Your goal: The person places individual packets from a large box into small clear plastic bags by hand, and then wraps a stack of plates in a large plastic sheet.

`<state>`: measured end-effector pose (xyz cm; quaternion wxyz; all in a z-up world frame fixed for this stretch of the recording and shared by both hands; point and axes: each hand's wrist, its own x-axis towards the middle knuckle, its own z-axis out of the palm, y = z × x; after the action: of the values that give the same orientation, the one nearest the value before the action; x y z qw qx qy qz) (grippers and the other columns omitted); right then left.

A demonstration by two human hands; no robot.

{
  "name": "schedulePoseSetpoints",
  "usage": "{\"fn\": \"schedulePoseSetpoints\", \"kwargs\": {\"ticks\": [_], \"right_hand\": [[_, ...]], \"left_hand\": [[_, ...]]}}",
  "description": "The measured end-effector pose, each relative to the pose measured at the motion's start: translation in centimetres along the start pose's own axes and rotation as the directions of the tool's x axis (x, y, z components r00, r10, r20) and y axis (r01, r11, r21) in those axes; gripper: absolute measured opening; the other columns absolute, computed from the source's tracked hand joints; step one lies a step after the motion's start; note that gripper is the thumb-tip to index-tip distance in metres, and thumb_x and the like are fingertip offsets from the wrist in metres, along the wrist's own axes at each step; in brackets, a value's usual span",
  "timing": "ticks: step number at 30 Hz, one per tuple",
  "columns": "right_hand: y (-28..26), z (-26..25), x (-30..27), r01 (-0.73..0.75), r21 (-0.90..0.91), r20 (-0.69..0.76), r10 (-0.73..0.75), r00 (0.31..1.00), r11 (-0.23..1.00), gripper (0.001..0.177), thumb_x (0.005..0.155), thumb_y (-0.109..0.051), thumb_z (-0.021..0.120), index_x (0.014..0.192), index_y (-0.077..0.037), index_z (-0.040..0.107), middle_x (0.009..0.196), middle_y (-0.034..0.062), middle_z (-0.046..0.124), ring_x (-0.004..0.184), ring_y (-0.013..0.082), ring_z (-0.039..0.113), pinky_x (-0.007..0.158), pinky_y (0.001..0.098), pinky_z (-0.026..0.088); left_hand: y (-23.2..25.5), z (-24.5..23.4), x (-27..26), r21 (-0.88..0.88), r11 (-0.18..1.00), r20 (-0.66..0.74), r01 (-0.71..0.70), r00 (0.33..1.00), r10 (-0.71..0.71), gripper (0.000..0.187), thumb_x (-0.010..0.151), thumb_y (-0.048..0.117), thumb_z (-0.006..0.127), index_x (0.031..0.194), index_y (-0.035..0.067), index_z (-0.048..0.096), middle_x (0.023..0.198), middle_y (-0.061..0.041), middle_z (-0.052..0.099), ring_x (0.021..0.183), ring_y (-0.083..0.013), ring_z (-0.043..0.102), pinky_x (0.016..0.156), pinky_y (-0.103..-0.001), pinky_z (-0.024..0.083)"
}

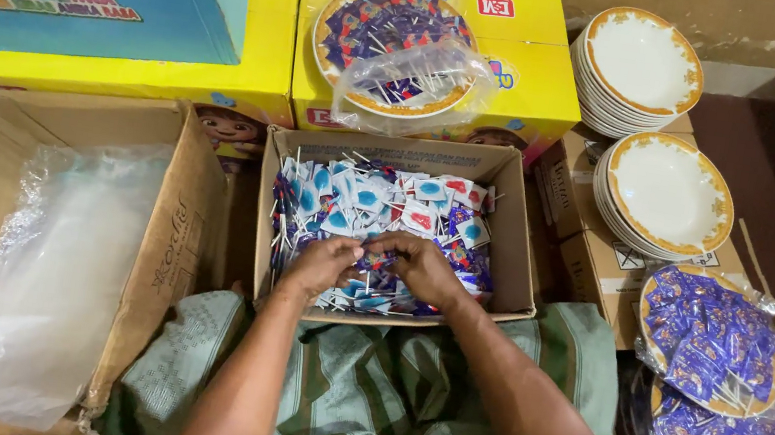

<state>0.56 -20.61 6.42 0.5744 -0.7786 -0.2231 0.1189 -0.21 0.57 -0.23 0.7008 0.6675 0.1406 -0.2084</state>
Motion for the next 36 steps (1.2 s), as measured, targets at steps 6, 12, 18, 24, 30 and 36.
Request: {"fn": "schedulePoseSetpoints", "kwargs": {"ticks": [6,12,18,24,30,36], "right_hand": [[-0.4,-0.2,-0.2,-0.003,0.048,0.053,0.001,0.999,0.999,0.052,0.077,0.018,0.042,0.113,0.004,0.076,0.132,0.0251,0.067,0.126,0.041,0.06,0.108,0.0522,0.045],[0.6,0.1,0.1,-0.173,0.107,-0.117,0.185,0.976,0.979,0.057,0.089,-0.007,0.047,0.144,-0.018,0.057,0.132,0.0206,0.065,0.077,0.028,0.076,0.071,0.0385,0.061],[-2.7,1.1,-0.6,-0.326,-0.079,0.01,0.328,0.945,0.942,0.03,0.094,-0.038,0.069,0.089,-0.009,0.071,0.077,0.0115,0.076,0.074,0.0251,0.072,0.071,0.0364,0.055],[0.8,0.9,0.1,-0.341,-0.14,-0.13,0.324,0.937,0.93,0.031,0.098,-0.035,0.066,0.08,-0.01,0.071,0.067,0.0083,0.074,0.068,0.0249,0.067,0.07,0.0364,0.051],[2.9,1.5,0.0,-0.32,-0.017,-0.028,0.319,0.947,0.947,0.032,0.098,-0.031,0.068,0.076,-0.008,0.071,0.065,0.0096,0.072,0.067,0.0204,0.064,0.07,0.0337,0.05],[-2.4,1.0,-0.7,-0.291,0.034,0.026,0.29,0.957,0.956,0.02,0.094,-0.022,0.072,0.08,-0.008,0.075,0.067,0.0078,0.075,0.067,0.0146,0.066,0.071,0.0278,0.05]], "left_hand": [[-2.3,-0.8,2.5,0.037,0.994,0.076,-0.103,0.992,0.1,0.062,0.083,0.009,0.083,0.139,0.004,0.058,0.1,-0.007,0.071,0.081,-0.0168,0.069,0.063,-0.022,0.058],[-1.0,-0.8,1.9,-0.012,0.981,0.001,-0.192,0.981,0.192,0.049,0.083,0.014,0.083,0.126,0.006,0.059,0.093,-0.012,0.073,0.075,-0.0195,0.072,0.063,-0.029,0.062],[2.5,-0.9,-1.7,-0.011,0.983,-0.133,-0.183,0.975,0.18,0.037,0.086,0.012,0.08,0.118,0.003,0.064,0.088,-0.02,0.072,0.071,-0.0258,0.075,0.061,-0.034,0.064],[-0.1,-1.2,0.8,0.086,0.978,-0.018,-0.188,0.982,0.191,0.028,0.084,0.016,0.082,0.106,0.004,0.07,0.079,-0.016,0.071,0.069,-0.0205,0.074,0.06,-0.027,0.061],[1.2,-0.6,0.4,0.132,0.971,-0.116,-0.199,0.97,0.214,0.034,0.08,0.028,0.087,0.108,0.015,0.073,0.079,-0.011,0.075,0.069,-0.0178,0.073,0.059,-0.03,0.061],[3.9,-1.2,-2.1,0.326,0.94,-0.202,-0.106,0.963,0.179,0.033,0.079,0.04,0.084,0.105,0.024,0.07,0.075,-0.003,0.075,0.073,-0.0183,0.073,0.065,-0.031,0.056]]}}
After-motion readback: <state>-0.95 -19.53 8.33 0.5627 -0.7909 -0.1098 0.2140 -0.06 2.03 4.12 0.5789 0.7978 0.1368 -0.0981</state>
